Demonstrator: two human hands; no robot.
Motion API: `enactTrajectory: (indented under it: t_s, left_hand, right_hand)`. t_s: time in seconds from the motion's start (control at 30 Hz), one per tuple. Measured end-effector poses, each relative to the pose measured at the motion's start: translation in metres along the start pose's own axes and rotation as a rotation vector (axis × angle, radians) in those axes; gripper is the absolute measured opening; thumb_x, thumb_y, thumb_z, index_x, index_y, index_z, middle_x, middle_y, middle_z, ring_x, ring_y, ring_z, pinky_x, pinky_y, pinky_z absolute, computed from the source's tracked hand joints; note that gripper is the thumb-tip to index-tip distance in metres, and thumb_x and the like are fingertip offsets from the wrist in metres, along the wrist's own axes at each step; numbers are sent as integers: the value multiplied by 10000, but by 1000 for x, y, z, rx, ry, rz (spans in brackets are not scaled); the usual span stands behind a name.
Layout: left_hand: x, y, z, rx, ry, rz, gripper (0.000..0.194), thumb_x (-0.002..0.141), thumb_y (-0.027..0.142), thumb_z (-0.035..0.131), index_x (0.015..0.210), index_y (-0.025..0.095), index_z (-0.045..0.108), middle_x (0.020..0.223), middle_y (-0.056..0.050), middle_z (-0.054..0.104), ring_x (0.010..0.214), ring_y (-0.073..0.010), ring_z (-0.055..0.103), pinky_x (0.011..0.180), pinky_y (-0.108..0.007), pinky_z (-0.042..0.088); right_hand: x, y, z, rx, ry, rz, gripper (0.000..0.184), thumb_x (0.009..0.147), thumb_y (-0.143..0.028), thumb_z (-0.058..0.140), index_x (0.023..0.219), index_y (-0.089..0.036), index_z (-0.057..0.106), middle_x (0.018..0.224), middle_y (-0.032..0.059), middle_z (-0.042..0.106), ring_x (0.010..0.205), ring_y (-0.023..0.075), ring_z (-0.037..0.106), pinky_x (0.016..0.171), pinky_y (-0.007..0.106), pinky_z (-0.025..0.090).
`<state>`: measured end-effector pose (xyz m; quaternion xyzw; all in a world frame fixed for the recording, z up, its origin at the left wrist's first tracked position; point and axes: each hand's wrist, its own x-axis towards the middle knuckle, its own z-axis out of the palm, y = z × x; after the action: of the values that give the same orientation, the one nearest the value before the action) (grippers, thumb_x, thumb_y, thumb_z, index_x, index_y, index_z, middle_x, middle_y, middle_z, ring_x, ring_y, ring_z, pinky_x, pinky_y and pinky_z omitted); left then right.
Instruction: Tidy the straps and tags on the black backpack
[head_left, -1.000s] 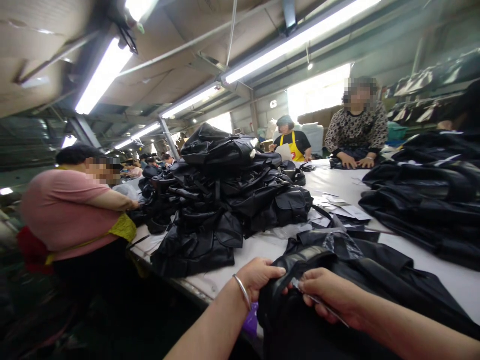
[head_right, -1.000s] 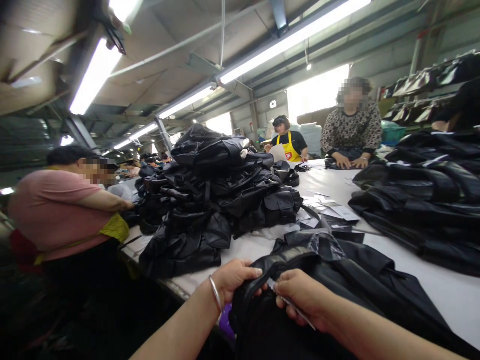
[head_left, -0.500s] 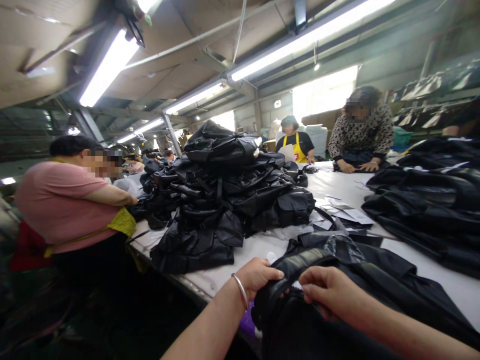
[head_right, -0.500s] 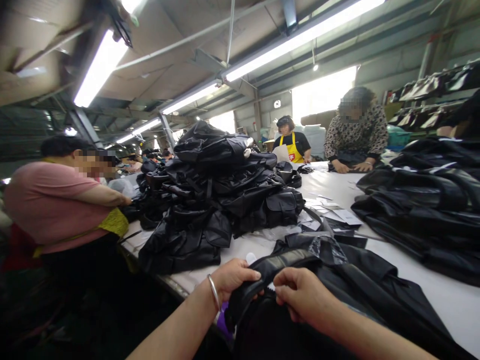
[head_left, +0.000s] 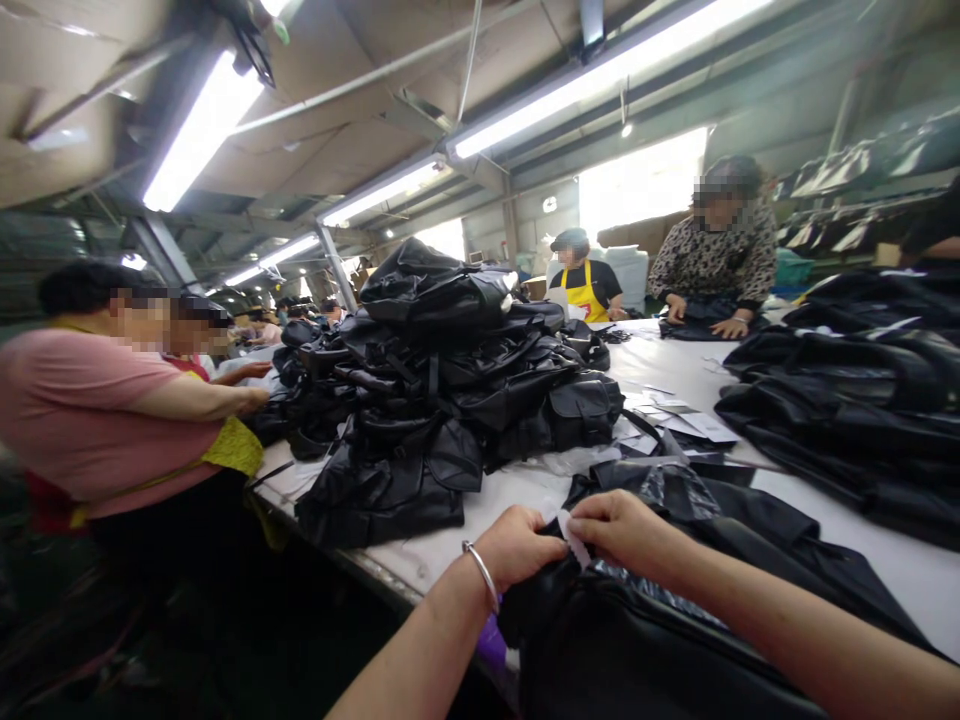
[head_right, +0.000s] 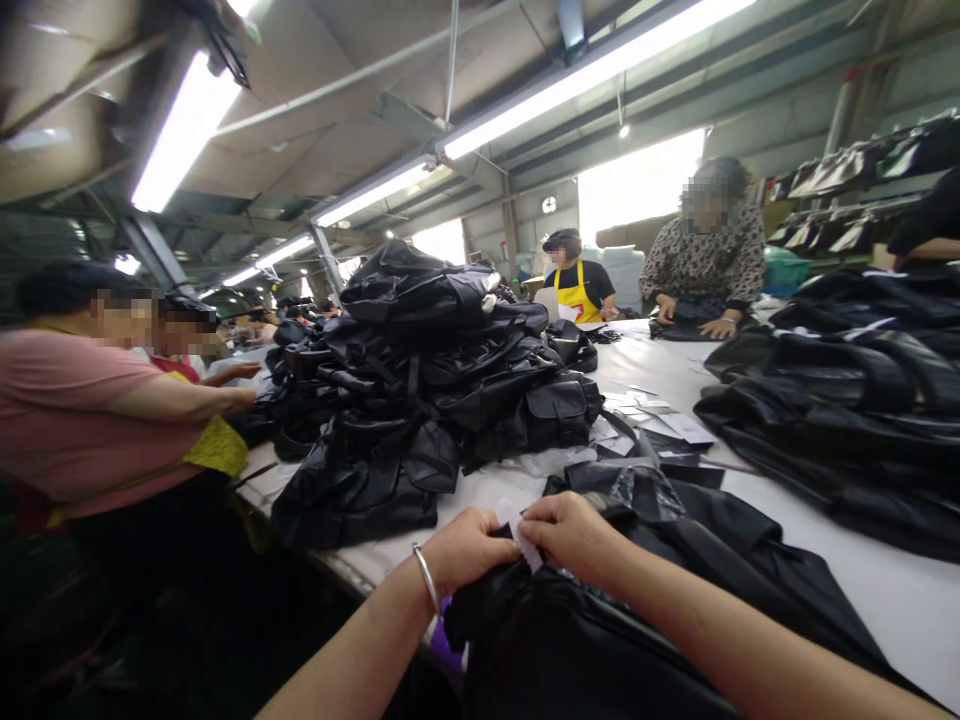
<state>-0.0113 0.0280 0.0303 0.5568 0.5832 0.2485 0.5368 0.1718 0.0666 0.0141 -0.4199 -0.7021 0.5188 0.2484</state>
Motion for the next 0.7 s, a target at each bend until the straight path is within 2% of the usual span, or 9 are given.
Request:
enactTrajectory:
  t_s: [0.1, 0.2, 0.23, 0.3, 0.4, 0.43, 0.5, 0.6, 0.7]
  left_hand:
    - [-1, 2, 1, 43, 5, 38, 178, 646, 205, 645, 773, 109, 725, 551, 30, 552, 451, -80, 427, 447, -211, 289]
    - [0, -2, 0, -26, -4, 3, 132, 630, 182, 653, 729, 113, 705, 538, 23, 562, 444, -89, 445, 435, -210, 296]
    - [2, -4, -1, -75, -25, -23, 117, 628, 185, 661, 715, 115, 695, 545, 12, 582, 450, -100, 474, 440, -213, 324]
    - [6, -11, -4, -174, -96, -71, 121, 645, 217, 678, 708, 114, 683, 588, -25, 638, 478, -127, 540, 474, -232, 402]
    - [13, -21, -9, -279, -209, -105, 199, 681, 294, 711, 730, 103, 687, 662, -78, 694, 506, -138, 585, 530, -254, 471]
    - [16, -24, -10, -299, -232, -111, 219, 683, 310, 720, 730, 99, 688, 668, -86, 699, 501, -133, 584, 531, -251, 474]
    - [20, -28, -12, -330, -262, -123, 239, 682, 322, 732, 725, 91, 691, 671, -94, 703, 491, -125, 581, 522, -241, 470]
    - [23, -31, -13, -358, -279, -134, 243, 671, 321, 741, 717, 87, 696, 671, -97, 708, 483, -120, 581, 507, -229, 464]
    - [22, -30, -11, -367, -270, -136, 237, 655, 308, 740, 728, 85, 707, 664, -90, 708, 490, -125, 592, 513, -231, 476]
  right_hand:
    - [6, -1, 6, -18, 47, 25, 259, 800, -396, 552, 722, -171, 653, 429, -47, 475, 372, 100, 402, 385, 214, 269]
    - [5, -1, 4, -64, 116, 26, 238, 844, -356, 513, 720, -183, 618, 408, -42, 459, 372, 119, 416, 391, 226, 291]
    - [2, 0, 0, -87, 151, -1, 228, 860, -341, 505, 739, -184, 619, 453, -24, 504, 416, 131, 464, 424, 230, 337]
    - [-8, 3, -13, -208, 158, -178, 196, 883, -292, 502, 842, -179, 657, 678, 40, 635, 620, 166, 593, 585, 249, 453]
    - [-30, 8, -33, -566, -91, -527, 317, 898, -171, 478, 1147, -222, 668, 1074, 96, 643, 910, 204, 633, 813, 293, 480]
    - [-38, 9, -38, -684, -194, -584, 391, 907, -147, 459, 1240, -253, 635, 1132, 99, 624, 921, 207, 635, 817, 301, 483]
    - [-52, 9, -41, -819, -308, -584, 466, 929, -138, 446, 1340, -317, 571, 1192, 94, 599, 893, 200, 643, 785, 299, 491]
    - [-64, 8, -35, -816, -318, -568, 398, 966, -186, 446, 1309, -322, 596, 1225, 91, 585, 904, 198, 645, 783, 297, 494]
    - [-61, 9, -25, -637, -284, -604, 314, 991, -216, 415, 1125, -237, 698, 1100, 95, 633, 893, 190, 644, 777, 278, 493]
